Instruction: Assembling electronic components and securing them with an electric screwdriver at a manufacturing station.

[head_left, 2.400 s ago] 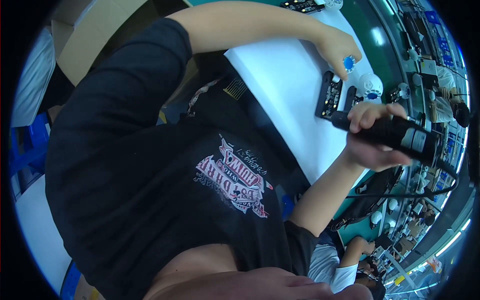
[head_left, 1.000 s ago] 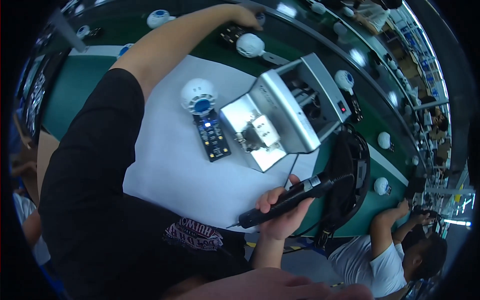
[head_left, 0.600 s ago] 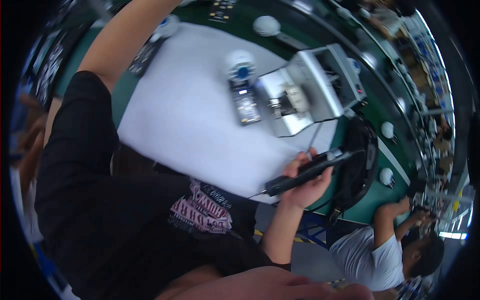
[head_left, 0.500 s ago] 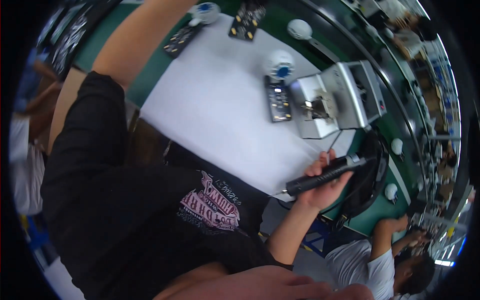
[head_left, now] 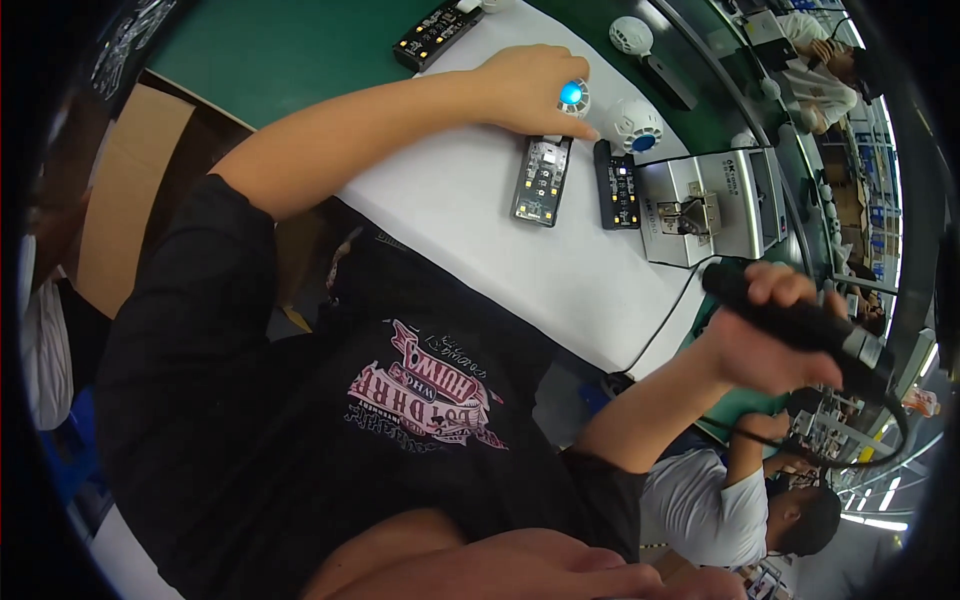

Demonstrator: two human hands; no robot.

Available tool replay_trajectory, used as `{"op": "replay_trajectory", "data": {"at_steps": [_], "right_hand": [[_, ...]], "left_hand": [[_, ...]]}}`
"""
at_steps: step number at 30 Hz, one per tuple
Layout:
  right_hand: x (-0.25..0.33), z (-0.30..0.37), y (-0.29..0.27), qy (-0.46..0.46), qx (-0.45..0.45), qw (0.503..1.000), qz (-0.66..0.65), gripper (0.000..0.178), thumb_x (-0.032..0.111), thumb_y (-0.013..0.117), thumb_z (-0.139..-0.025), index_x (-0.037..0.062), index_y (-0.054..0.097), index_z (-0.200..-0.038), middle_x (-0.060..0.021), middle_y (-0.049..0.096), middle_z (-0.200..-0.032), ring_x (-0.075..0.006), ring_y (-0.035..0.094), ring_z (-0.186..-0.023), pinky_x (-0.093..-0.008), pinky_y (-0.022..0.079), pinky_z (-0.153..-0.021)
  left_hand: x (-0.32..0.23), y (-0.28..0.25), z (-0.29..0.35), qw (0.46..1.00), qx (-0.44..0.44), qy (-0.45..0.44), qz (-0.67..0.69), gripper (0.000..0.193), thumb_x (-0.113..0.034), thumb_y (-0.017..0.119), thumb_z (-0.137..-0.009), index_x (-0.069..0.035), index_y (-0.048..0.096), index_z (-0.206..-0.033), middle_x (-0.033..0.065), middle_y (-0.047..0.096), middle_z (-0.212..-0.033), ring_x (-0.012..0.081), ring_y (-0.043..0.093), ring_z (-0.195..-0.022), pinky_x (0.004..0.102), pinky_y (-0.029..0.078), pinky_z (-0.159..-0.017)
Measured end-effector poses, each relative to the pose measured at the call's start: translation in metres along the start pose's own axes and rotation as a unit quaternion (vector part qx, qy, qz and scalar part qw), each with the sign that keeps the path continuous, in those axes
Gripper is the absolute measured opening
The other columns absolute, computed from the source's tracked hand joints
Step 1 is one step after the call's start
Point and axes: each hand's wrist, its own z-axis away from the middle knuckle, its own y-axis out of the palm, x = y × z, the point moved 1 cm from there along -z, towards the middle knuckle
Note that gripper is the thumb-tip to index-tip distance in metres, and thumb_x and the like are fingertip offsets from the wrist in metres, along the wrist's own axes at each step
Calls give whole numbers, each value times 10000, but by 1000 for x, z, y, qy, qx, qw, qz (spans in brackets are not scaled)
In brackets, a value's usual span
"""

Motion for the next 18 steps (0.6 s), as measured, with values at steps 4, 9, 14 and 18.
{"op": "replay_trajectory", "data": {"at_steps": [4,9,14,18], "right_hand": [[-36,-24,27,-45,-110,980,162,822,832,469,-863,91,505,-1216,-100,575,-750,-204,527,-618,-347,458,-599],[-66,-25,31,-83,-158,945,276,831,874,421,-843,109,519,-1154,-99,567,-725,-222,536,-605,-402,481,-606],[-51,-13,30,63,-105,990,72,878,895,406,-831,107,537,-1196,-109,578,-728,-243,558,-607,-436,500,-633],[-55,12,48,83,17,995,-54,923,892,402,-836,93,503,-1287,-132,608,-773,-265,578,-627,-452,508,-661]], "left_hand": [[16,5,-4,992,10,90,87,676,-597,760,-768,-18,669,-1104,181,717,-950,367,691,-901,446,541,-761],[-1,-11,5,988,91,81,93,649,-594,754,-774,-17,663,-1057,189,703,-854,378,689,-825,457,538,-715],[-10,-7,12,989,99,67,84,641,-585,758,-772,-9,669,-1040,192,708,-862,386,692,-826,450,541,-709],[-16,-10,13,983,132,55,117,617,-564,762,-770,-6,680,-1020,197,715,-885,392,697,-859,458,548,-719]]}}
